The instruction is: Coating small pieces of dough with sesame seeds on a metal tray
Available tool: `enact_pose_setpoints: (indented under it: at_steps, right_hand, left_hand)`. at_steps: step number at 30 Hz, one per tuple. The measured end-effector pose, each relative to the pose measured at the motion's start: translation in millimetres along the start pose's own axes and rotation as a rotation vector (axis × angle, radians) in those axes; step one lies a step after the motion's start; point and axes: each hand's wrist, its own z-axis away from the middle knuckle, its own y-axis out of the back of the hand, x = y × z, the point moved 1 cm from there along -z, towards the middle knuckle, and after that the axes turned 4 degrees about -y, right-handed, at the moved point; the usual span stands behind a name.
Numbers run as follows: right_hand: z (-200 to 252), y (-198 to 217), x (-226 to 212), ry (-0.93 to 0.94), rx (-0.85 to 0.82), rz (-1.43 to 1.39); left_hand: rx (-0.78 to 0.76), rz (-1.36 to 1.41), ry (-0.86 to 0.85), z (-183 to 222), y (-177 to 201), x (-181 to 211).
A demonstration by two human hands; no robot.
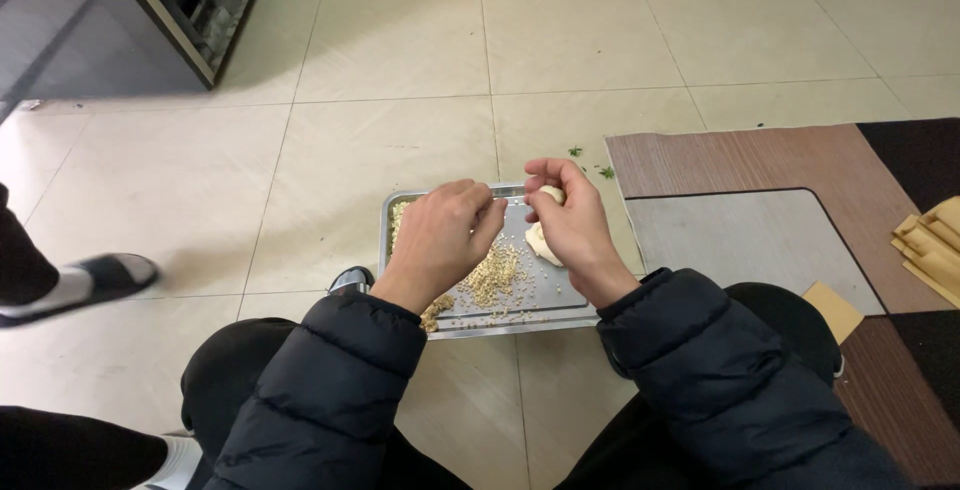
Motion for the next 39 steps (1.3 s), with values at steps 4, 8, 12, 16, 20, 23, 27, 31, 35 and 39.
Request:
enact_pose_setpoints:
  at_steps: [4,8,12,16,20,23,27,31,35,39]
  right_hand:
    - [0.6,-1.4,-5.8,-0.048,-0.024,-0.093]
    - [8.3,-4.0,-20.3,-0.091,-0.060,-0.129]
    - [6.1,-1.6,-21.7,-0.121,-0.019,-0.095]
    - [1.4,2.2,-18.4,-0.084,0.041,-0.127]
    - [6.5,0.9,-27.4,-0.118,0.035,-0.110]
    - [6.1,0.1,-27.6,-0.149,0.002,-0.090]
    - [4.0,-0.1,-23.3,-0.172,-0.101,-0.047]
    - [4.0,-1.6,-10.9,-0.158,-0.169,-0.040]
    - [1.8,-1.7,-4.5,-0.140,-0.208,-0.002]
    - [10.0,-3.5,-19.6,-0.159,-0.211,0.029]
  left_hand:
    - [0.023,-0.002,0.005,-2.4,1.2,-0.3]
    - [0.002,-0.004,-0.008,-0.4,-3.1,-2.9]
    - [0.000,0.000,0.007,0.9,-1.9,-0.9]
    - [-0.039,0.018,0.026,0.3,2.2,1.2]
    - [-0.079,0.046,-0.012,-2.1,5.2,2.1]
    - [-0.065,0.027,-0.028,-0.5,1.8,-0.8]
    - [-0.012,0.047,-0.037,-1.2,6.8,4.4]
    - [0.015,0.098,-0.024,-1.7,10.8,9.2]
    - [-0.007,0.123,-0.058,0.0,13.5,13.7]
    - [-0.079,0.153,-0.014,0.0,18.9,14.0]
